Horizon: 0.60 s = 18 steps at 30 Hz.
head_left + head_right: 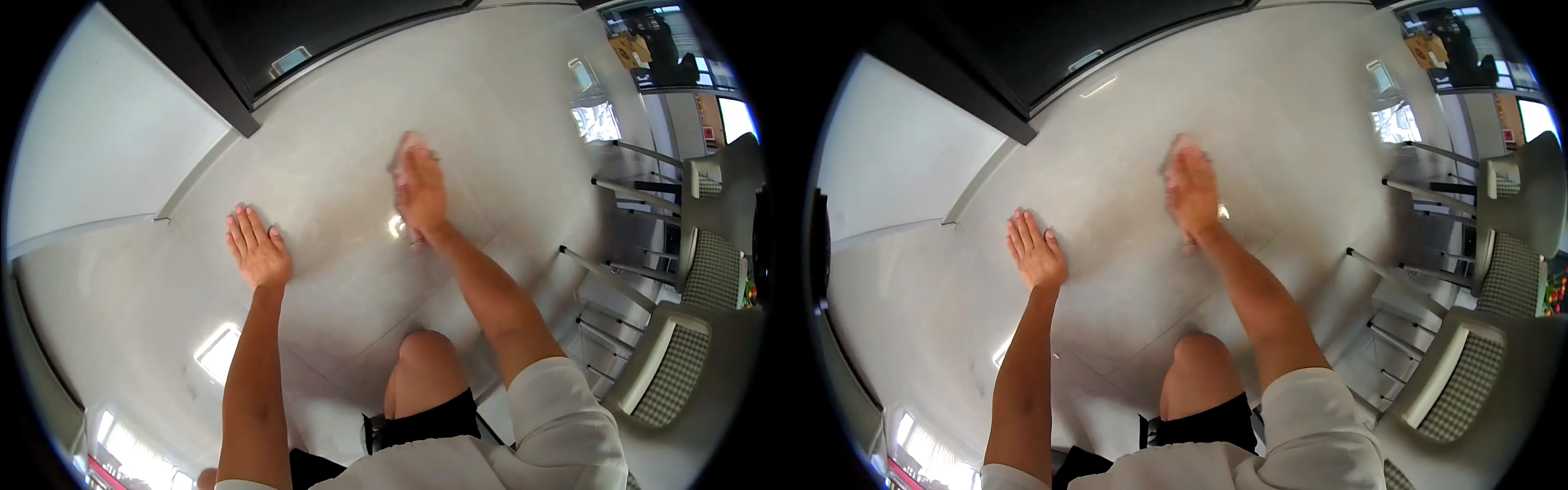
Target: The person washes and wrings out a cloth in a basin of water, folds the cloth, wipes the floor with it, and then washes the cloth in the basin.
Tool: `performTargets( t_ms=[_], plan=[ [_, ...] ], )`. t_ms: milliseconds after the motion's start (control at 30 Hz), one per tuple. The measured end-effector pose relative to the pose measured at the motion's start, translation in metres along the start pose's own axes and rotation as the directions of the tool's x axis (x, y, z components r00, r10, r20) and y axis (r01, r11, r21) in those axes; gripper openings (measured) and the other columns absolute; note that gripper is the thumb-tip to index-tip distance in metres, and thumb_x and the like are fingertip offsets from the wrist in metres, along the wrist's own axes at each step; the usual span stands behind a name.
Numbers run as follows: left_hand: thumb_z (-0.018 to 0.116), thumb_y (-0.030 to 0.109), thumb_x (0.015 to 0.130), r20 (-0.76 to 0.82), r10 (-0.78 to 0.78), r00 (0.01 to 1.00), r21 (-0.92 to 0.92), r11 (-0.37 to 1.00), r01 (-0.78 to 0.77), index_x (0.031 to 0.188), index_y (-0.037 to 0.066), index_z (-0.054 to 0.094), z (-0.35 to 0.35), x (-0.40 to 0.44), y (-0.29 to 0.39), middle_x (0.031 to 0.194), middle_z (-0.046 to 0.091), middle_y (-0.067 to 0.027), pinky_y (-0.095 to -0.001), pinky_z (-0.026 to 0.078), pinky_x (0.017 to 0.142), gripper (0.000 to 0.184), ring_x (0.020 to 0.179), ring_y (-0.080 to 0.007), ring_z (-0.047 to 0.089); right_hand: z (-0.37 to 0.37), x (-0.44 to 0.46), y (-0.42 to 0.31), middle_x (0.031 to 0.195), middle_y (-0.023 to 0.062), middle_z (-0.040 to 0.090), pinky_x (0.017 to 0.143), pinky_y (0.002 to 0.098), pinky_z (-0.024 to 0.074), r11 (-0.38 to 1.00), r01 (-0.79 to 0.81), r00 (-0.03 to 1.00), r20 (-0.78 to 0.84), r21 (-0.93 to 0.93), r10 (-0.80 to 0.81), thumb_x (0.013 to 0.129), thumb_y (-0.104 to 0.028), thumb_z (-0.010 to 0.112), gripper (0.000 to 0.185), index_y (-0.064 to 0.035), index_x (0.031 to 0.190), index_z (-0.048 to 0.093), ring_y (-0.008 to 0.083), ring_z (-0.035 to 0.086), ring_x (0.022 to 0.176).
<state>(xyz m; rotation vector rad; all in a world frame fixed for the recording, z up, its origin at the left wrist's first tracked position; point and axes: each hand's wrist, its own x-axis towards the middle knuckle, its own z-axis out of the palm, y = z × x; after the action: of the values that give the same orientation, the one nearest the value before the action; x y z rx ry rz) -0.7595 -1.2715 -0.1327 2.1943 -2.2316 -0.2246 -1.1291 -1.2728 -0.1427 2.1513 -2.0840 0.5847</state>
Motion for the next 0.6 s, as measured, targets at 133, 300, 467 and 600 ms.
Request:
performTargets(
  t_ms=[133, 300, 467, 600],
  plan=[
    [0.036, 0.037, 0.116, 0.018, -0.019, 1.0, 0.028, 0.999, 0.018, 0.173, 0.004, 0.025, 0.004, 0.003, -0.005, 0.183, 0.018, -0.0104, -0.0486, 0.007, 0.138, 0.067, 0.17, -0.0325, 0.009, 0.01, 0.013, -0.085, 0.16, 0.0191, 0.056, 0.128, 0.0539, 0.0342, 0.995, 0.089, 0.991, 0.094, 0.055, -0.093, 0.102, -0.025, 0.064, 0.054, -0.0018, 0.151, 0.06, 0.0361, 0.047, 0.153],
    [0.042, 0.031, 0.114, -0.023, 0.028, 0.999, -0.163, 0.986, -0.032, 0.173, 0.007, 0.027, 0.002, -0.001, -0.016, 0.183, 0.021, -0.0079, -0.0493, 0.01, 0.137, 0.065, 0.169, -0.0319, 0.013, 0.021, 0.002, -0.131, 0.162, 0.016, 0.055, 0.127, 0.0527, 0.0357, 0.996, 0.088, 0.995, 0.053, -0.013, -0.087, 0.101, -0.024, 0.064, 0.056, -0.0013, 0.152, 0.059, 0.035, 0.051, 0.15],
    [0.047, 0.012, 0.107, 0.01, 0.174, 0.985, -0.405, 0.901, -0.155, 0.167, 0.006, 0.042, 0.005, 0.009, -0.081, 0.179, 0.032, -0.0114, -0.0488, 0.017, 0.136, 0.06, 0.167, -0.0341, 0.021, 0.02, -0.035, -0.204, 0.159, 0.0151, 0.058, 0.128, 0.049, 0.035, 0.956, 0.282, 0.946, 0.146, 0.076, -0.291, 0.098, -0.024, 0.066, 0.055, -0.0043, 0.149, 0.063, 0.0313, 0.048, 0.154],
    [0.053, 0.002, 0.104, -0.16, 0.323, 0.933, -0.49, 0.794, -0.359, 0.162, 0.001, 0.048, 0.008, -0.003, -0.139, 0.171, 0.043, -0.0196, -0.0476, 0.031, 0.133, 0.058, 0.161, -0.0386, 0.034, 0.004, -0.104, -0.287, 0.153, 0.0161, 0.062, 0.127, 0.0497, 0.0359, 0.85, 0.403, 0.894, 0.051, 0.341, -0.444, 0.095, -0.018, 0.068, 0.052, -0.0042, 0.145, 0.064, 0.0335, 0.05, 0.152]
  ],
)
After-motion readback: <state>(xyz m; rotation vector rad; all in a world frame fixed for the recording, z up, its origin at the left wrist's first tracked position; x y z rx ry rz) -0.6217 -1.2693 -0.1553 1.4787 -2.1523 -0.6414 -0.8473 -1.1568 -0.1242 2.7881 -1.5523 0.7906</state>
